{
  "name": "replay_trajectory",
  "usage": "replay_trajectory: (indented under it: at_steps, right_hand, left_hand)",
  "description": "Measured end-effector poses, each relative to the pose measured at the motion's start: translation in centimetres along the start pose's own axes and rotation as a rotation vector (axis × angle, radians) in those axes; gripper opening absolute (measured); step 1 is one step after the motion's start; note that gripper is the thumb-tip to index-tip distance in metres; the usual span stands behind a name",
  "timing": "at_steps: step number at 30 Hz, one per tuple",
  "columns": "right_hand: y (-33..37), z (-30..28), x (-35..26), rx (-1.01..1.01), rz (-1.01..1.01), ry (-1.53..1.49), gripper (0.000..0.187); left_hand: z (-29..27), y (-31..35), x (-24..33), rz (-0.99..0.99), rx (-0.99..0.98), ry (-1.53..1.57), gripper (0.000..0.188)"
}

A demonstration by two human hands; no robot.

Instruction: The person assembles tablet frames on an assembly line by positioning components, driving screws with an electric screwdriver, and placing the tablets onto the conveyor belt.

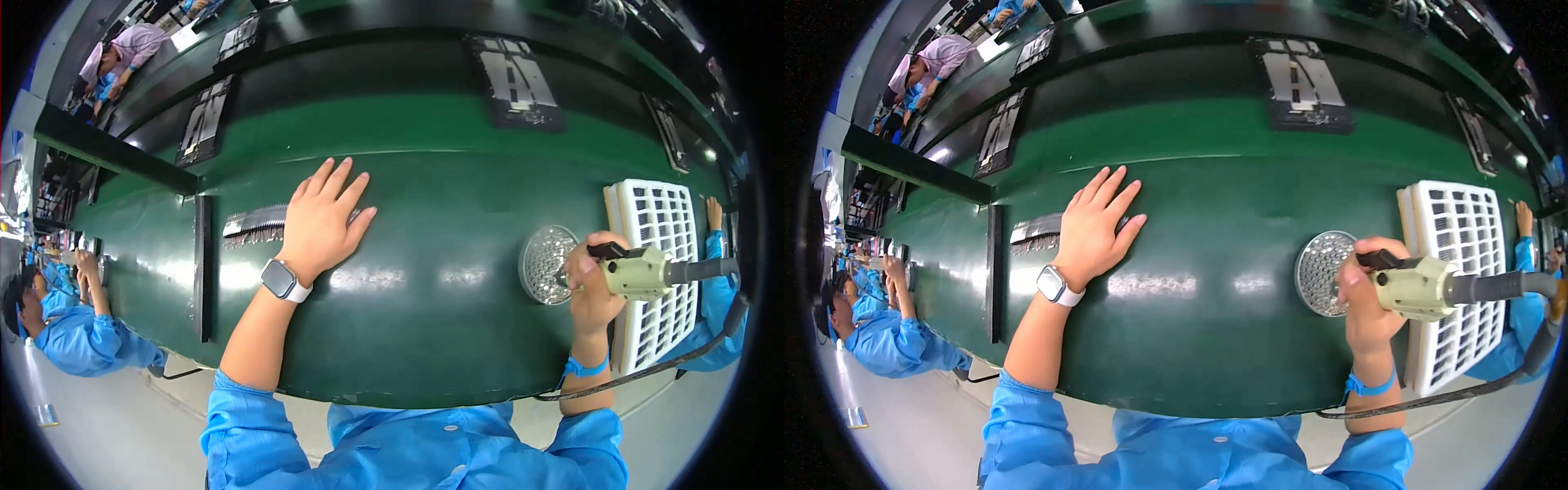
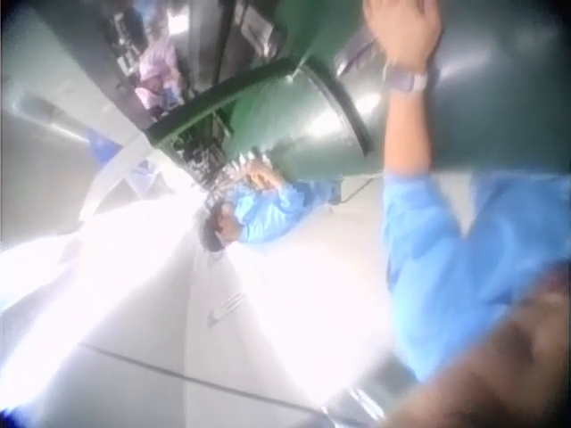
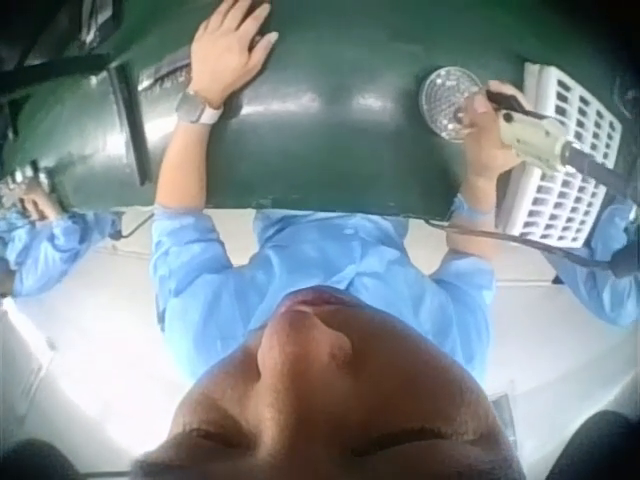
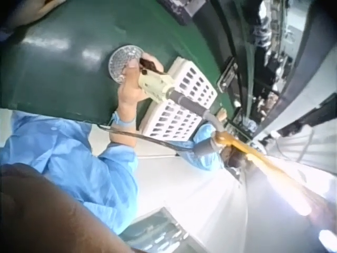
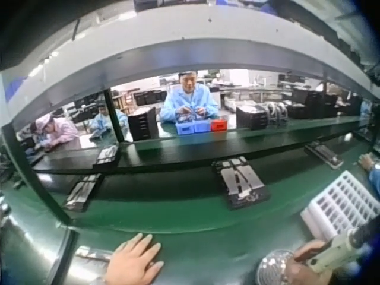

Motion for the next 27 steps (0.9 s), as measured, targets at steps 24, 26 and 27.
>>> replay_trajectory:
  at_steps: [24,26,27]
  right_hand:
    - [0.0,-0.2,0.1,0.005,0.0,0.003,0.027]
    - [0.0,-0.2,0.1,0.004,-0.005,-0.002,0.027]
    - [0.0,-0.2,0.2,0.005,-0.008,-0.005,0.027]
  left_hand:
    - [-1.3,4.2,-11.0,-0.544,-0.005,-0.191,0.061]
    - [-1.6,4.5,-11.0,-0.538,0.009,-0.208,0.059]
    - [-2.1,4.6,-11.4,-0.538,0.077,-0.085,0.055]
Point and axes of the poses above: each hand's wrist, its own y-axis away from the middle knuckle, its own z-axis out of the palm, x = y × z, the point moved 4 cm from there along -y, towards the middle knuckle, and after that the axes turned 5 degrees about x, right-handed, at the moved point
